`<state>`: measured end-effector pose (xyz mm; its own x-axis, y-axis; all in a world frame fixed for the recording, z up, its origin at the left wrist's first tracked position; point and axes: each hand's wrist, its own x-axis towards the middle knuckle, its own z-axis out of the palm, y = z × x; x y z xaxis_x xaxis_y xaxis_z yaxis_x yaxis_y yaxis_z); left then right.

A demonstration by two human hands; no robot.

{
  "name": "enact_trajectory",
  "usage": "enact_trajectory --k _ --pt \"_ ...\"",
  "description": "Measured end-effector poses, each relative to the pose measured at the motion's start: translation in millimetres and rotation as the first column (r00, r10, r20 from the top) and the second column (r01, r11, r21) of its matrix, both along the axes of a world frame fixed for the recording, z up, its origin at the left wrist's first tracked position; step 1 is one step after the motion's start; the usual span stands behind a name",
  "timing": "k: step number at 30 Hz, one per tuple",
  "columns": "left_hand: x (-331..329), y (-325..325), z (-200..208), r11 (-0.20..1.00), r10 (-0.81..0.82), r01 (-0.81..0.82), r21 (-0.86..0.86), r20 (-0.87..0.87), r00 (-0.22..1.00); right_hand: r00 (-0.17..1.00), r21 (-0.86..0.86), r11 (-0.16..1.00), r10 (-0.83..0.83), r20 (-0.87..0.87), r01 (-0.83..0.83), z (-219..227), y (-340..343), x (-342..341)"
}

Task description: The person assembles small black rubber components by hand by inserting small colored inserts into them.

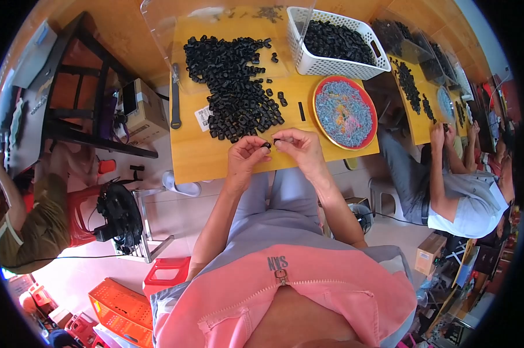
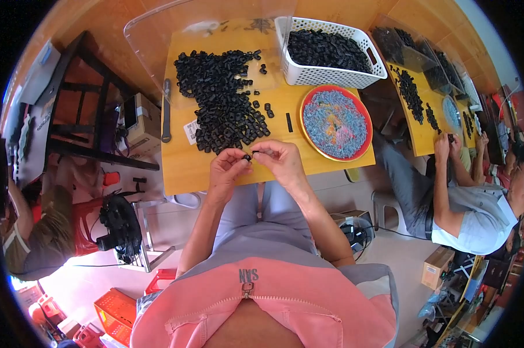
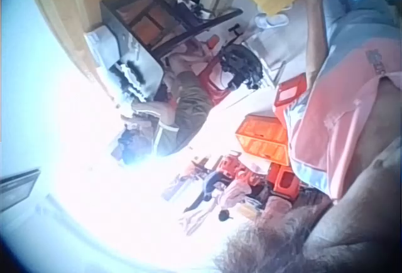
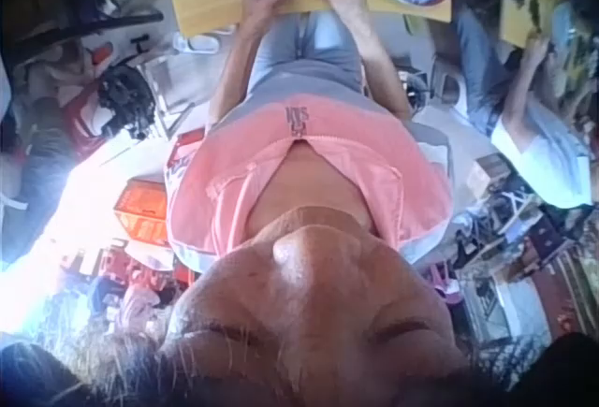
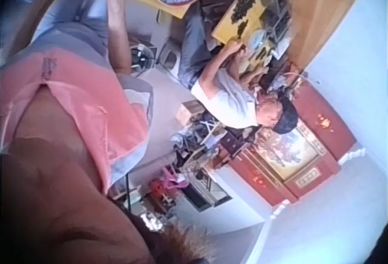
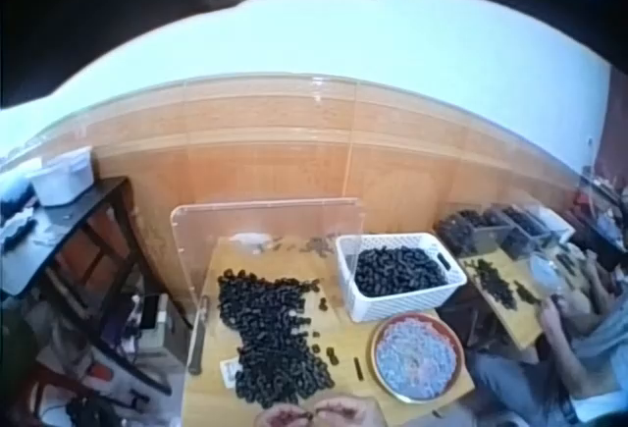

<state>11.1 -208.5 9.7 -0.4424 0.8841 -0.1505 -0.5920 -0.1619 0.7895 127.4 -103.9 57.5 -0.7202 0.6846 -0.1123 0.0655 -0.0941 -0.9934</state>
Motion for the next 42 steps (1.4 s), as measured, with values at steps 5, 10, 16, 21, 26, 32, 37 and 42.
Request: enact_trajectory --k 5,10,16,21,26,32,37,42 --pt "3 2 -2 1.0 -0.002 0.001 -0.014 -0.069 0.998 0.998 0.097 0.994 -0.049 0.025 0.046 -5 1 3" --pt "5 4 3 1.0 -0.007 0.005 -0.016 -0.084 0.996 0.997 0.025 0.998 -0.054 -0.06 0.056 -6 6 7" --pt "6 7 4 1.0 -0.022 0.021 -0.013 -0.086 0.996 0.993 -0.149 0.988 -0.051 -0.102 0.035 -1 6 9" --pt "6 8 5 1.0 -0.026 0.025 -0.009 -0.078 0.997 0.995 -0.201 0.979 -0.031 -0.091 0.012 1 7 10" --pt "5 10 3 1.0 -0.017 0.016 -0.013 -0.096 0.995 1.0 -0.02 1.0 -0.017 -0.026 0.017 0 3 9" --pt "6 12 5 0.999 -0.008 0.003 -0.038 -0.147 0.989 0.996 0.264 0.965 -0.03 0.083 0.007 2 -1 8" --pt "8 11 10 0.998 -0.016 0.005 -0.066 -0.162 0.987 0.993 0.314 0.949 -0.062 0.101 0.028 6 -4 9" --pt "11 11 11 0.999 -0.016 0.006 -0.054 -0.189 0.982 0.991 0.374 0.925 -0.105 0.083 0.067 4 -6 10"
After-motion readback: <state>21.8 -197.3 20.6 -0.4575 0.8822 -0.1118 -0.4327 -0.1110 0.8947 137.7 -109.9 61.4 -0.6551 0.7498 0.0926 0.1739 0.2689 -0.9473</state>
